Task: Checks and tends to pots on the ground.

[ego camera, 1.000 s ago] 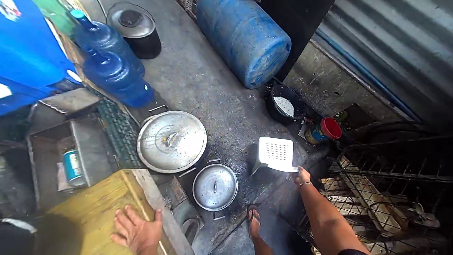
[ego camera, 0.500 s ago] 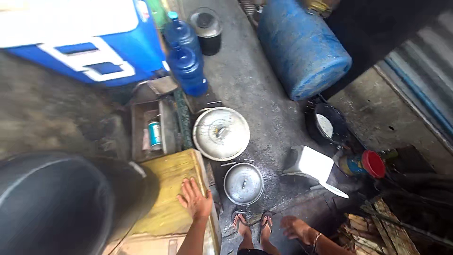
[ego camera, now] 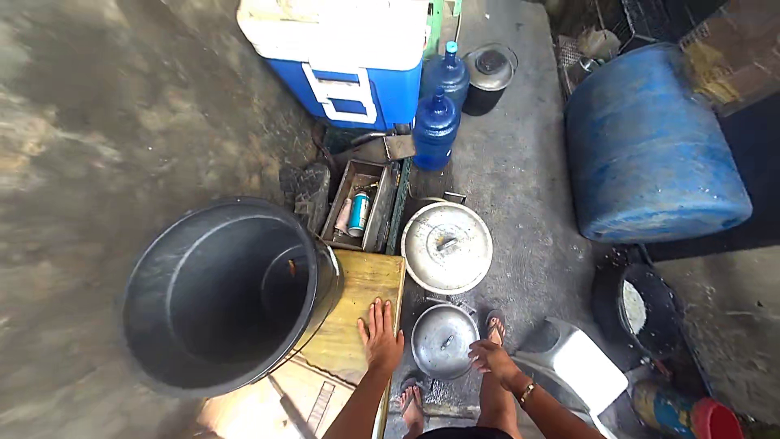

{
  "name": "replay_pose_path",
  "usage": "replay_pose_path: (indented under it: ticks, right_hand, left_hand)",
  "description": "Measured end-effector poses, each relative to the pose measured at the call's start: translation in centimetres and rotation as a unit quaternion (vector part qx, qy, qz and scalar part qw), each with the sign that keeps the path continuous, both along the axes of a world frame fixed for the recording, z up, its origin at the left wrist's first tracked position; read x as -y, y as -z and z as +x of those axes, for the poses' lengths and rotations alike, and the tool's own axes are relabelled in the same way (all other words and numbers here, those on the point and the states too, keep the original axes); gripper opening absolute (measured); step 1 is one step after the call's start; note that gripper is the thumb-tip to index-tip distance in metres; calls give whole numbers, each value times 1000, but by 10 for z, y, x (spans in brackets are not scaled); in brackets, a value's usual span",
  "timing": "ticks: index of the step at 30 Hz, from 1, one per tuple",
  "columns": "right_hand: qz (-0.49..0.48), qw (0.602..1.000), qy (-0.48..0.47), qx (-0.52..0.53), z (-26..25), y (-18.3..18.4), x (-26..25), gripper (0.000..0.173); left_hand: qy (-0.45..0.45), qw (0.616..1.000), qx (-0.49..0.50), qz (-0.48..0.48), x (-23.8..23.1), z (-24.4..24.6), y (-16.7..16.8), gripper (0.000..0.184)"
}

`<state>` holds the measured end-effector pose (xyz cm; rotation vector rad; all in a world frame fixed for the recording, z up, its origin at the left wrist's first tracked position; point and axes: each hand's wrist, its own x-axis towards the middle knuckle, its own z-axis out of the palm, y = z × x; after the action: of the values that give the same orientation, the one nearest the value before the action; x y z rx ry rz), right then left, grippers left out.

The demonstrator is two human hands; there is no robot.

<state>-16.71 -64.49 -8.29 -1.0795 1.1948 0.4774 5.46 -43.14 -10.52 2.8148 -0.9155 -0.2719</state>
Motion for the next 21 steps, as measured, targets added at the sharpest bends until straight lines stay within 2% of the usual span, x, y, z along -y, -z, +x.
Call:
replay_pose_path:
  ticks: [4, 6, 8, 10, 13, 18, 21]
  right_hand:
    - [-34, 991, -128, 24, 66, 40, 57, 41]
    - [-88, 965, -247, 18, 104, 63, 88, 44]
    - [-164, 928, -335, 6, 147, 71, 121, 51]
    - [-238, 903, -356, 0, 189, 77, 152, 62]
    - [-297, 845, -444, 4, 245, 96, 187, 69]
    - [-293, 706, -644, 45, 298, 127, 217, 51]
    - [-249, 682, -686, 47, 316, 134, 225, 49]
  left_hand:
    - [-16, 993, -22, -118, 61, 60, -24, 75]
    - [-54, 990, -16, -130, 98, 105, -22, 67]
    - [-86, 990, 4, -109, 124, 132, -6, 65]
    - [-94, 993, 43, -47, 136, 135, 9, 70]
    - [-93, 993, 59, -36, 134, 135, 15, 62]
    - [-95, 994, 54, -32, 132, 137, 19, 54]
    - [-93, 994, 52, -35, 132, 139, 17, 53]
